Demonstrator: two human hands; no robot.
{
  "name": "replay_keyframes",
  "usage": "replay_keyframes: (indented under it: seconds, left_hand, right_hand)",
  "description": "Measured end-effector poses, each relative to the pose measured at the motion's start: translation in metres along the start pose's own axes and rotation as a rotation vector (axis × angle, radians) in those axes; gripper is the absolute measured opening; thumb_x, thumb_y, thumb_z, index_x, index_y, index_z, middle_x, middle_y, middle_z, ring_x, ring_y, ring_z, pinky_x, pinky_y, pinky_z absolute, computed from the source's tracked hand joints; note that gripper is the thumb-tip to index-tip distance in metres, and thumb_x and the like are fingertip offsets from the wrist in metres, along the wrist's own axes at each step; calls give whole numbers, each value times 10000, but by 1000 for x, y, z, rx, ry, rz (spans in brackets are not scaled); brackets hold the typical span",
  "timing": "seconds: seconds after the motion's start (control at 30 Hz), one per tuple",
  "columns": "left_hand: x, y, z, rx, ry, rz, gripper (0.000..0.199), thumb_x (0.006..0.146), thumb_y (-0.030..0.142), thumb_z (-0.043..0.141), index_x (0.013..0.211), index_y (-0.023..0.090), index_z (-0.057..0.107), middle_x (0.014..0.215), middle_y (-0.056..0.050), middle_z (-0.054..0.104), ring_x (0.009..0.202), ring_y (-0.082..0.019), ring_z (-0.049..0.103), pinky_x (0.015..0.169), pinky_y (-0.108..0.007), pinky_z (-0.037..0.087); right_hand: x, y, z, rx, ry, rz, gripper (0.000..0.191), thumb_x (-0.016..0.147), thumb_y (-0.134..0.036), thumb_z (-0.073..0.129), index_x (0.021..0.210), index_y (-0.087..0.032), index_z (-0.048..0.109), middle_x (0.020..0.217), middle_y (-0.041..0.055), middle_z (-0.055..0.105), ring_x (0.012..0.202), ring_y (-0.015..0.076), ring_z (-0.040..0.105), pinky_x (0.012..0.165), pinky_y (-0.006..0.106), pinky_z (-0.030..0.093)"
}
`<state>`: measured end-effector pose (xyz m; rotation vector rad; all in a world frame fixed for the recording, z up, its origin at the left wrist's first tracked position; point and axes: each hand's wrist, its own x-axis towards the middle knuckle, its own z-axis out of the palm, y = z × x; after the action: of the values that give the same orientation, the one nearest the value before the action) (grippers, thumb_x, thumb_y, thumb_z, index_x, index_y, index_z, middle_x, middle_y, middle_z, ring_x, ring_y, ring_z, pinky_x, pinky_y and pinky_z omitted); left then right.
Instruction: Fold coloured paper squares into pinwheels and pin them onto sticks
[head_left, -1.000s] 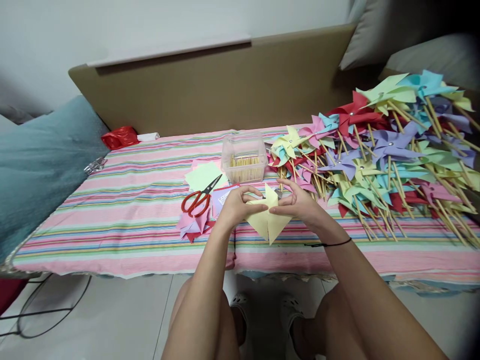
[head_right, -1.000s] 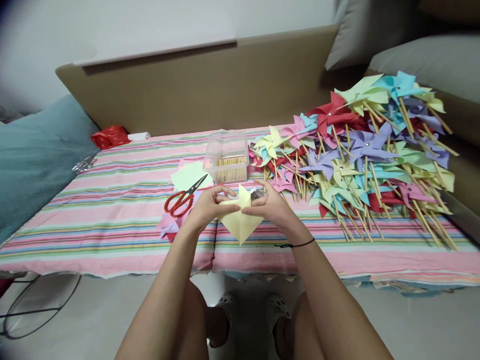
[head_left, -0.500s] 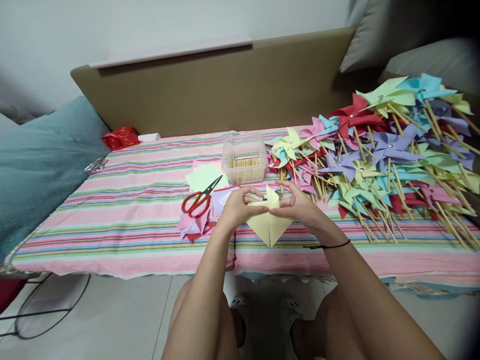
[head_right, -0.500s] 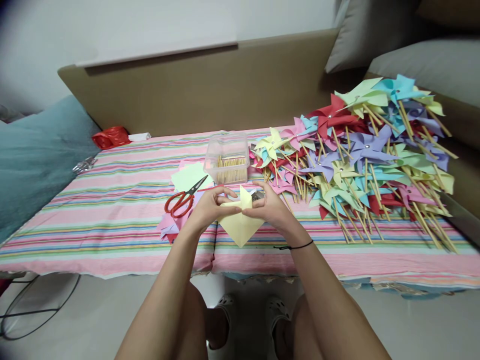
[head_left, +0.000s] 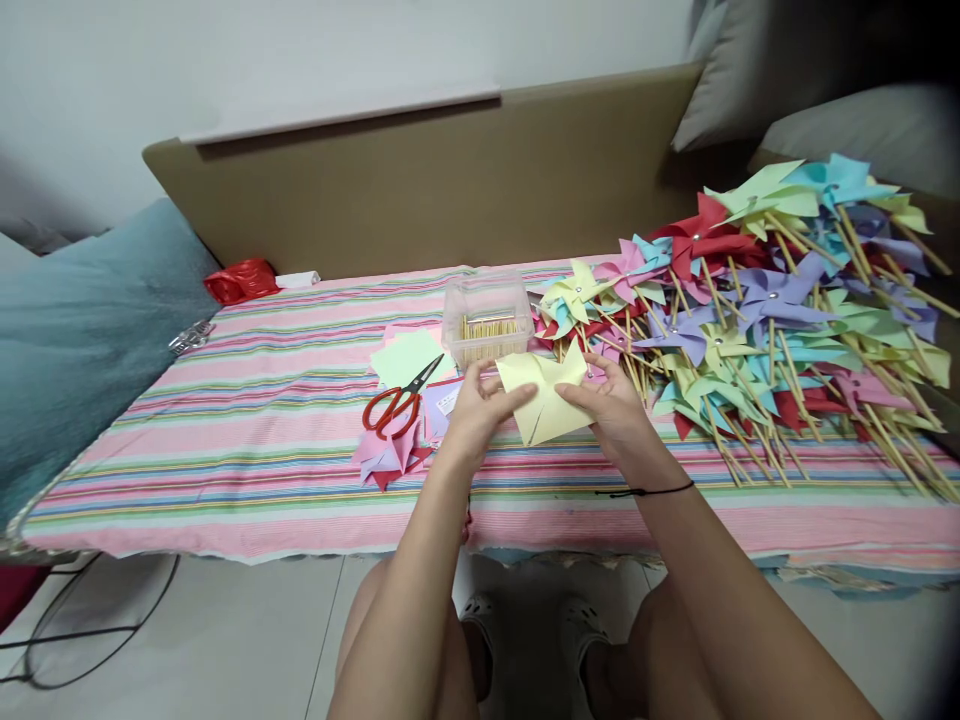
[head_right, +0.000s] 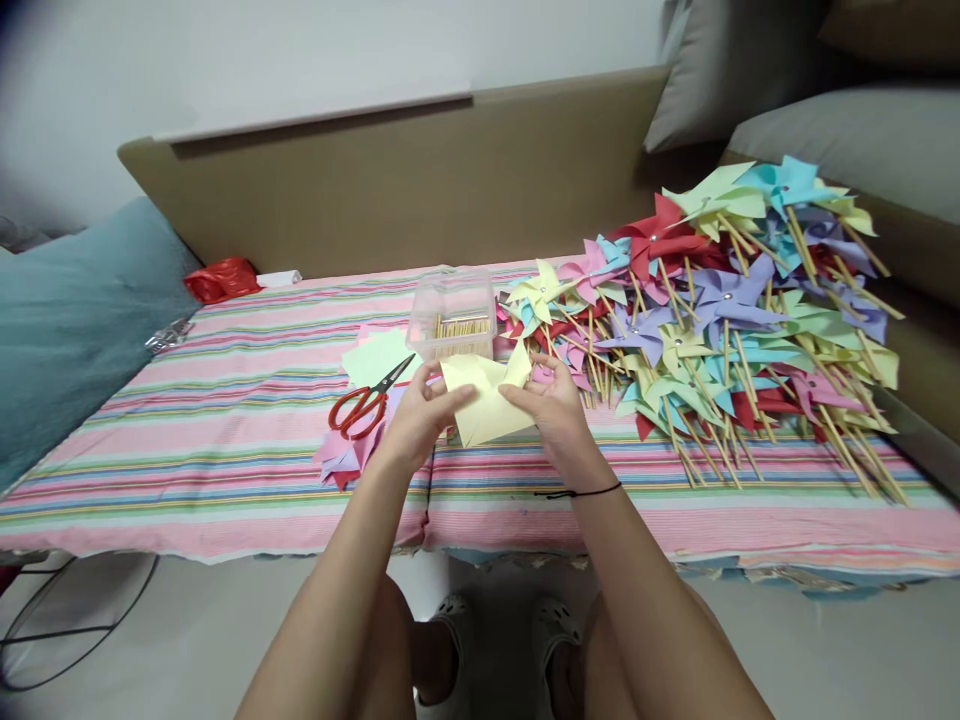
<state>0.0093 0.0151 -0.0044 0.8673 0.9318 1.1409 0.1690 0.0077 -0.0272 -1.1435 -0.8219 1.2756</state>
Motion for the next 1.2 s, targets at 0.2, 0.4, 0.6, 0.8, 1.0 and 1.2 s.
replay_keyframes:
  seconds: [0.2,0.4,0.6,0.8,1.0,1.2]
  left_hand:
    - [3,-14,8,191,77,136,565,547,287,820,1006,176,511,961,-73,675,878,-207,647,741,-303,509]
    - [5,-14,4,283,140,162,580,553,254,791,1024,204,456,820,-4,624,744,-169,619,652,-262,484]
    - [3,-13,5,264,135,128,611,530,254,803,999,217,413,782,13,614,659,-141,589,613,-250,467]
    - [1,-12,7,238,145,133,586,539,253,798,980,213,414,762,20,616,625,-128,582,593,-244,462]
    - [1,-13,7,247,137,151,594,541,244,801,982,213,405,719,29,613,602,-136,593,559,-240,469]
    - [-2,-5,-2,173,49,145,591,680,260,705,1172,243,377,1009,-56,650,744,-149,644,664,-289,522]
  right_hand:
    - [-4,1,6,-30,-28,-3,820,508,-373,838,1156,-253,350,788,25,700,713,232,685,675,374,554]
    - [-7,0,8,-81,-29,-5,878,506,-398,833,1204,-244,323,736,17,705,690,239,687,669,383,550]
    - [-6,0,7,-56,-66,0,899,501,-380,843,1227,-249,329,766,22,726,675,232,698,641,365,564]
    - [-3,4,5,-38,-54,-9,846,480,-376,856,1167,-256,378,732,17,732,649,248,704,593,370,570]
    - [-3,3,5,-17,-56,-1,815,482,-336,856,1147,-255,392,713,20,727,643,257,704,590,380,567]
    - [-1,0,2,30,62,8,783,467,-310,857,1116,-233,426,646,-30,676,616,212,674,585,323,539]
